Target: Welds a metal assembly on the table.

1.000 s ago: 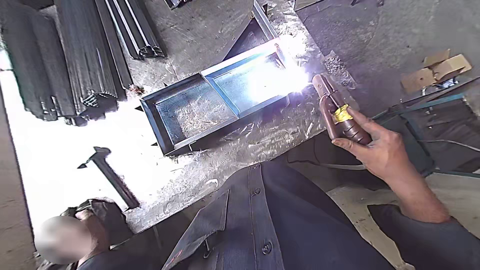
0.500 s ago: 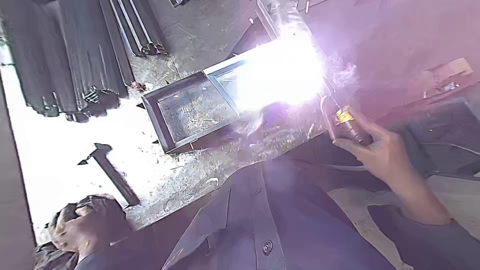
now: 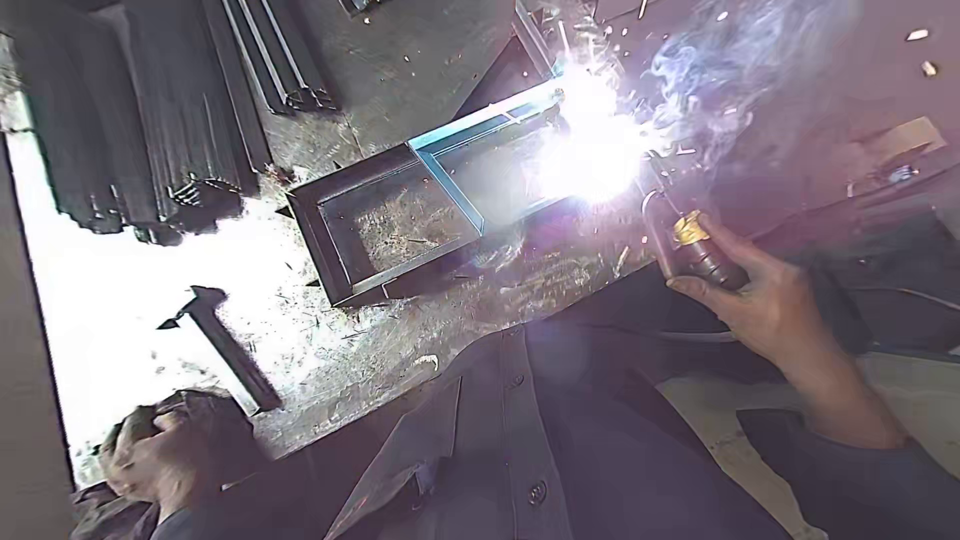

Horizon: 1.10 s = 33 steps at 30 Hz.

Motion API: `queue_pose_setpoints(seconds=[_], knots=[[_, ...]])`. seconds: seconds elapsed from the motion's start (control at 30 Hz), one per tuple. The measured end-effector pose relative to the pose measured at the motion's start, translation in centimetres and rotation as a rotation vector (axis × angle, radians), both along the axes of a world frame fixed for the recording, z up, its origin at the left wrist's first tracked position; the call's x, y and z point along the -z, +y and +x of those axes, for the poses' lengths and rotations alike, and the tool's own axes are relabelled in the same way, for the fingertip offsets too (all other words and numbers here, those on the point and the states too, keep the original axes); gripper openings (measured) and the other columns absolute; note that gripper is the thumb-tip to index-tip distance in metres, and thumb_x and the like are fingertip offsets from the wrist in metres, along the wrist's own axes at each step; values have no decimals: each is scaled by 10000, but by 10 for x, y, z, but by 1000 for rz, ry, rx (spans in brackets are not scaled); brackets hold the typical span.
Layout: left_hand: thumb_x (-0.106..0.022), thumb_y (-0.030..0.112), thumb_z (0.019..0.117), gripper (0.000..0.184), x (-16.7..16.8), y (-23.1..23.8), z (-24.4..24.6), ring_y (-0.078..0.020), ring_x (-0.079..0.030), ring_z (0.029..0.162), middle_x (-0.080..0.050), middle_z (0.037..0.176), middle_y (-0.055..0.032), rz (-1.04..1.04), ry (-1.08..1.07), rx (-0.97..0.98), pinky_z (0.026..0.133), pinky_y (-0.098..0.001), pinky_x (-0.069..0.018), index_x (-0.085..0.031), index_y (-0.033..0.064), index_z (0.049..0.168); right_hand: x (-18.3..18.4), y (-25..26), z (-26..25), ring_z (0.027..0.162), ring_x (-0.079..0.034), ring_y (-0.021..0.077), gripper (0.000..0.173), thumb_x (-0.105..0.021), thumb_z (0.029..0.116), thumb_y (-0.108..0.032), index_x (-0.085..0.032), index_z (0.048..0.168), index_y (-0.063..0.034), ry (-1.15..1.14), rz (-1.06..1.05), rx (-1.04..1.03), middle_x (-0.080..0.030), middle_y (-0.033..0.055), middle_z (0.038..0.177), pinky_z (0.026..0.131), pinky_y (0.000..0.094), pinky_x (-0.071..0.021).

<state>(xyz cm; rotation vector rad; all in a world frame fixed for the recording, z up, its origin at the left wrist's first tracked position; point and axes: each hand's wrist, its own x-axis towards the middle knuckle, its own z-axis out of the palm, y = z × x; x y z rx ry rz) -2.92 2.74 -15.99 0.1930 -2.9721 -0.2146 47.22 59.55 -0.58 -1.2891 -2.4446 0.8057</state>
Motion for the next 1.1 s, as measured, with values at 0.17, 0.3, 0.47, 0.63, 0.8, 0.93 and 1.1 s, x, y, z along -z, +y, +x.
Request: queue_pose_setpoints(seconds=[0.17,0.3,0.47,0.63,0.8,0.93,1.1], knots=[[-417,392,1040,462,0,-2,-1,-259,-440,1472,-548,1525,-67,12,-2,14,1215,-503,-323,-648,217,1400,-2,1,0,928,-697,209,895,-731,779,-721,-502,1533,-296,-33,29,-14,-715,110,1188,776,481,-564],[-419,402,1043,465,-5,5,3,-258,-436,1474,-544,1529,-67,-4,-15,10,1216,-499,-319,-648,210,1399,-4,3,-1,926,-692,214,889,-747,774,-704,-510,1528,-297,-36,36,-25,-719,118,1179,794,499,-550],[-409,394,1043,468,-3,2,1,-260,-443,1471,-551,1522,-75,2,-6,17,1219,-501,-320,-650,201,1395,-8,4,-3,980,-695,260,891,-733,780,-715,-513,1528,-283,-69,63,-36,-712,138,1212,822,539,-542],[-417,389,1040,473,-2,0,0,-271,-452,1465,-549,1525,-82,22,-7,14,1209,-505,-333,-642,197,1409,-14,6,-5,950,-693,276,899,-718,786,-725,-503,1536,-278,-114,90,-55,-715,151,1170,800,551,-536],[-451,363,1036,464,-17,13,10,-267,-414,1493,-527,1544,-101,77,-39,-4,1235,-470,-297,-637,171,1416,-18,13,-6,929,-688,276,903,-703,784,-744,-505,1534,-282,-151,97,-79,-714,139,1168,776,556,-534],[-445,371,1035,471,-16,14,10,-264,-420,1488,-530,1541,-95,59,-35,-12,1234,-464,-300,-634,175,1419,-25,18,-8,892,-690,292,887,-732,790,-714,-498,1537,-299,-181,87,-93,-719,153,1132,763,574,-536],[-440,363,1038,458,-18,16,11,-258,-411,1494,-525,1545,-94,64,-49,-19,1237,-471,-292,-647,175,1401,-31,22,-11,931,-699,302,894,-732,789,-714,-492,1541,-294,-198,113,-129,-714,153,1176,784,576,-538]])
